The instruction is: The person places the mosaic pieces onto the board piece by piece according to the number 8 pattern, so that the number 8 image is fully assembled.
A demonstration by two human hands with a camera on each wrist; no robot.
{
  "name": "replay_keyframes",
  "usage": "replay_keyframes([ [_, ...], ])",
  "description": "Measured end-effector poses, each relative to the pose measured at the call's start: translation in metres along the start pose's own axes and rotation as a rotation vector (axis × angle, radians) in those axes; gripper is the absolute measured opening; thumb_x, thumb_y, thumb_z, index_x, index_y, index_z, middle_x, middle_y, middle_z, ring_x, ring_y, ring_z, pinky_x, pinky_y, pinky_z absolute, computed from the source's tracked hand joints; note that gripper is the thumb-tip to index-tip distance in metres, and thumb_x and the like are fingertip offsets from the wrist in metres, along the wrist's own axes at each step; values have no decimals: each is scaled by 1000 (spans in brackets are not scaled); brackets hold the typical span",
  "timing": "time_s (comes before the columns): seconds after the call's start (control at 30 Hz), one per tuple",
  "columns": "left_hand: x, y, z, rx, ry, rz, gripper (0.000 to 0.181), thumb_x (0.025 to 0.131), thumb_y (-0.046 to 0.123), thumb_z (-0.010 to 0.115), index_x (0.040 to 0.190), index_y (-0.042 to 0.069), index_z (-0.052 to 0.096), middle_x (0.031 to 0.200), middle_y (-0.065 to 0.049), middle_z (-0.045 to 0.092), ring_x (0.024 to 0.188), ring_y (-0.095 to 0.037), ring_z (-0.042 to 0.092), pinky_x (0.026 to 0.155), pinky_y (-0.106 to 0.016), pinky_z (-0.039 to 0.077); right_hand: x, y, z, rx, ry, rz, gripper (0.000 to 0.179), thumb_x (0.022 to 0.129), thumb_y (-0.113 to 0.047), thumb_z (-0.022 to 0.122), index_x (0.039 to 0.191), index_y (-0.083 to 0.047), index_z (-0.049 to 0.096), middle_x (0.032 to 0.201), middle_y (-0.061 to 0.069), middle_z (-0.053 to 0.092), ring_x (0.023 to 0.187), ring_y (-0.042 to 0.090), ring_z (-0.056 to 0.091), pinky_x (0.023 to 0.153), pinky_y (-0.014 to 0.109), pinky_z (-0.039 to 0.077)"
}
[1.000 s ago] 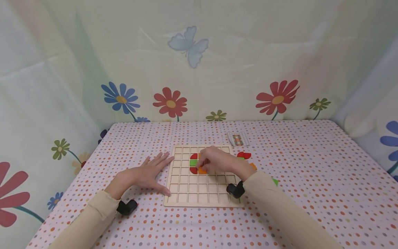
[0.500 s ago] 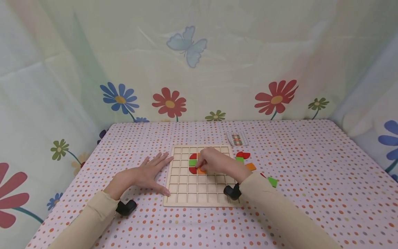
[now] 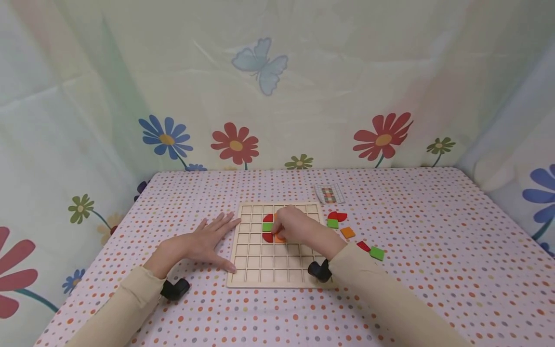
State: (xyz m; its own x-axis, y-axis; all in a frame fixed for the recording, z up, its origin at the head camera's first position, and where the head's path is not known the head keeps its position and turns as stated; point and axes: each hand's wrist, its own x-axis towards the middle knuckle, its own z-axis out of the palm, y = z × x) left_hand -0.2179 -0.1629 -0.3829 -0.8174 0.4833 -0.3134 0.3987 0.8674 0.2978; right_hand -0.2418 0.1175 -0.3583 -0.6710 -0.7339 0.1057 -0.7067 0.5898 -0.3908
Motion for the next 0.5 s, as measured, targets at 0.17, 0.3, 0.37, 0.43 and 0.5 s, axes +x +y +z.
replay_keyframes([
  [0.17,0,-1,0,-3,-2,-1,122,80,67,81,170,20,13,177,-8,1,162,-31,-2,127,-62,4,-2,3,3,-1,43,4,18,83,16,79,89,-1,83,87,5,75,81,18,71,71,23,59],
  [0.3,2,-1,1,4,-2,-9,123,80,68,81,170,20,12,177,-9,1,162,-31,-1,127,-63,3,-4,5,3,49,39,24,18,83,16,79,91,0,82,90,7,76,82,17,72,72,25,60],
  [0.37,2,-1,1,6,-4,-14,124,79,69,81,170,20,12,177,-8,1,162,-31,-1,127,-63,3,-5,6,4,61,34,29,18,84,15,79,93,0,82,91,6,76,82,16,72,73,25,60],
  [0.43,2,-1,1,8,-5,-15,124,79,68,81,170,20,13,177,-9,2,162,-31,-1,127,-63,3,-7,8,4,77,34,34,16,85,13,79,94,-1,82,91,6,76,83,15,71,74,25,60],
  [0.5,2,-2,1,6,-3,-11,124,79,68,82,170,19,13,177,-10,2,162,-32,0,127,-64,4,-12,11,4,108,35,33,15,87,10,77,96,-1,82,92,5,76,84,15,71,75,26,60],
])
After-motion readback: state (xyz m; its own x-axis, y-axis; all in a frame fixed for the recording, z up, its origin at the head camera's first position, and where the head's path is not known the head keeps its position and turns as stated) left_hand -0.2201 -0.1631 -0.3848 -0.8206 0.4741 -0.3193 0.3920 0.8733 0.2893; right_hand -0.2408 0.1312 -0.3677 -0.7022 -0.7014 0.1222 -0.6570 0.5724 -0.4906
